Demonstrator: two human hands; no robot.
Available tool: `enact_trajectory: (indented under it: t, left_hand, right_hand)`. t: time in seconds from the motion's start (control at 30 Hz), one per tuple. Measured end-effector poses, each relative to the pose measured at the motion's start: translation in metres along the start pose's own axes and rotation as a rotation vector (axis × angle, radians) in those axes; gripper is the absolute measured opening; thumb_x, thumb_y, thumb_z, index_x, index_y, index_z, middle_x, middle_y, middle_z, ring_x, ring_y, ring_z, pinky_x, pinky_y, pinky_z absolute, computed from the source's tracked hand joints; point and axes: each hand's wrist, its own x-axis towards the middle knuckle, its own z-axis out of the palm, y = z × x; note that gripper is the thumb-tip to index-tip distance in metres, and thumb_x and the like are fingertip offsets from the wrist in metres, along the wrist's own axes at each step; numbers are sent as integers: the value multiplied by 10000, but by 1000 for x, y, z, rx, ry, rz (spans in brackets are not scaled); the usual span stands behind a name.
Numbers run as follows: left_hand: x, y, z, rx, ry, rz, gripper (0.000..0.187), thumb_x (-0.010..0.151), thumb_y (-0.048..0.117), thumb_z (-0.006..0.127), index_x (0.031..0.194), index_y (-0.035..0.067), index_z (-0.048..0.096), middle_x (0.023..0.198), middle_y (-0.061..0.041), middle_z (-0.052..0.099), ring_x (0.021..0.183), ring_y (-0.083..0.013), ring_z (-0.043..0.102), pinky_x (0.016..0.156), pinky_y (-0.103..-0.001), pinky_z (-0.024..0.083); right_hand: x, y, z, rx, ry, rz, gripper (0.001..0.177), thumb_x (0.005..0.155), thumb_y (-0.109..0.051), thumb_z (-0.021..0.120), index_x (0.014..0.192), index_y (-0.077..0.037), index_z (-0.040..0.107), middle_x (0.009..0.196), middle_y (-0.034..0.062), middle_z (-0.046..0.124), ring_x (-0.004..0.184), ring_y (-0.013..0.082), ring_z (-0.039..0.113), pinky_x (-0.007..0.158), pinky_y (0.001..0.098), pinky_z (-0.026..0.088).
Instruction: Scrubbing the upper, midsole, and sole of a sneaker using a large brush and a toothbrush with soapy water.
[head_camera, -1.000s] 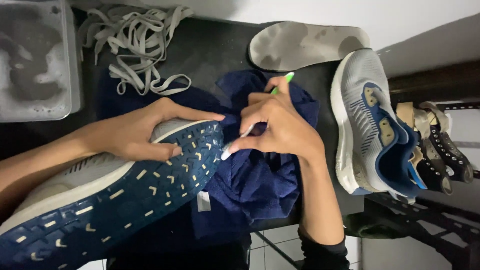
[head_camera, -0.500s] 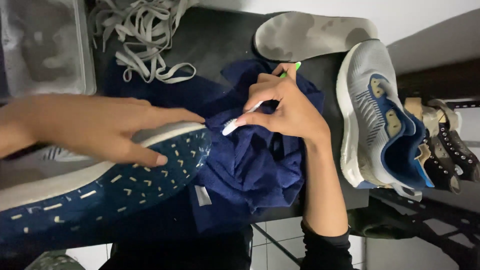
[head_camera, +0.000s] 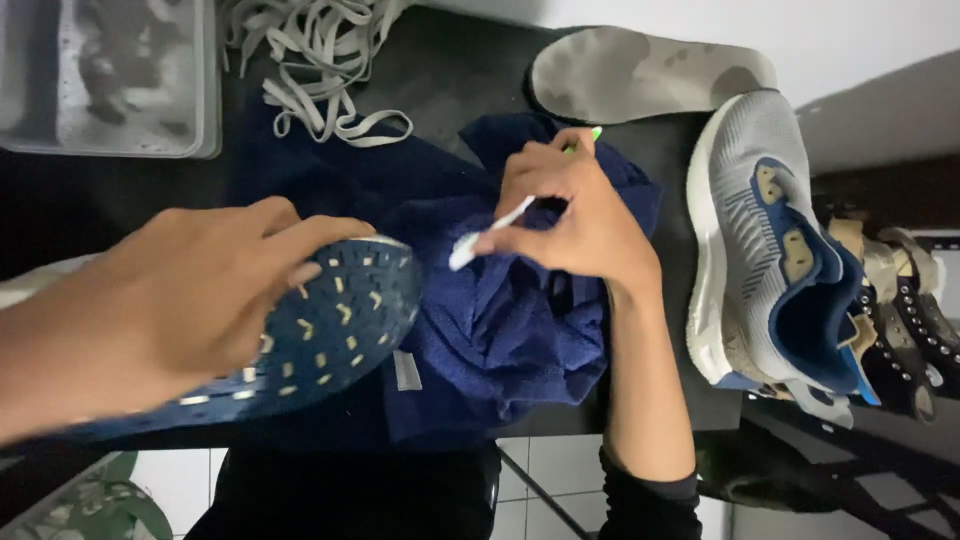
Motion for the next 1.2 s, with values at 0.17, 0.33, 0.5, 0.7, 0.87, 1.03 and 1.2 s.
enact_trajectory:
  t: [0.17, 0.33, 0.5, 0.7, 0.87, 1.03, 1.2]
  left_hand:
    - [13, -10, 25, -5, 114, 12, 439, 991, 466, 384, 1403, 558, 505, 1071, 68, 691, 993, -226, 719, 791, -468, 607]
    - [20, -32, 67, 361, 776, 458, 526, 656, -58, 582, 1143, 131, 645, 820, -53, 599, 614, -223, 585, 478, -321, 488]
    - [27, -37, 66, 357, 734, 506, 390, 651, -92, 545, 994, 89, 589, 720, -51, 517, 518, -216, 508, 431, -350, 409]
    - [37, -37, 55, 236, 432, 404, 293, 815, 21, 563, 1089, 126, 545, 803, -50, 556, 648, -261, 610, 460, -414, 527]
    - [36, -39, 60, 239, 426, 378, 272, 748, 2, 588, 956, 161, 515, 777, -46, 537, 585, -251, 568, 485, -408, 491]
    - [36, -36, 60, 179, 425, 341, 263, 760, -20, 568, 967, 137, 531, 785, -83, 537, 586, -289, 554, 476, -446, 470]
    - [39, -18, 43, 347, 169, 250, 482, 848, 116, 623, 1295, 187, 457, 1119, -180, 604, 886, -340, 688, 716, -450, 610]
  right_hand:
    - [2, -20, 13, 74, -47, -71, 310, 766, -414, 859, 670, -175, 685, 760, -75, 599, 730, 86, 553, 998, 375, 237]
    - [11, -33, 37, 14, -96, -187, 375, 803, -466, 804, 636, -160, 667, 722, -78, 603, 719, 100, 508, 987, 400, 233]
    - [17, -26, 43, 14, -147, -184, 354, 853, -488, 731, 693, -176, 683, 683, -76, 575, 778, 142, 530, 1015, 418, 219]
    - [22, -26, 35, -176, -61, -236, 439, 904, -450, 741, 578, -167, 659, 584, -96, 592, 657, 102, 483, 929, 432, 227]
    - [26, -36, 55, 92, -245, -222, 375, 770, -484, 822, 620, -186, 652, 640, -119, 570, 676, 72, 510, 968, 389, 222]
    - [31, -22, 58, 25, -195, -247, 406, 845, -504, 744, 655, -168, 617, 649, -70, 554, 666, 131, 537, 971, 450, 219]
    - [27, -30, 51, 38, -191, -253, 396, 845, -508, 721, 685, -159, 625, 673, -64, 567, 702, 128, 537, 1019, 439, 219]
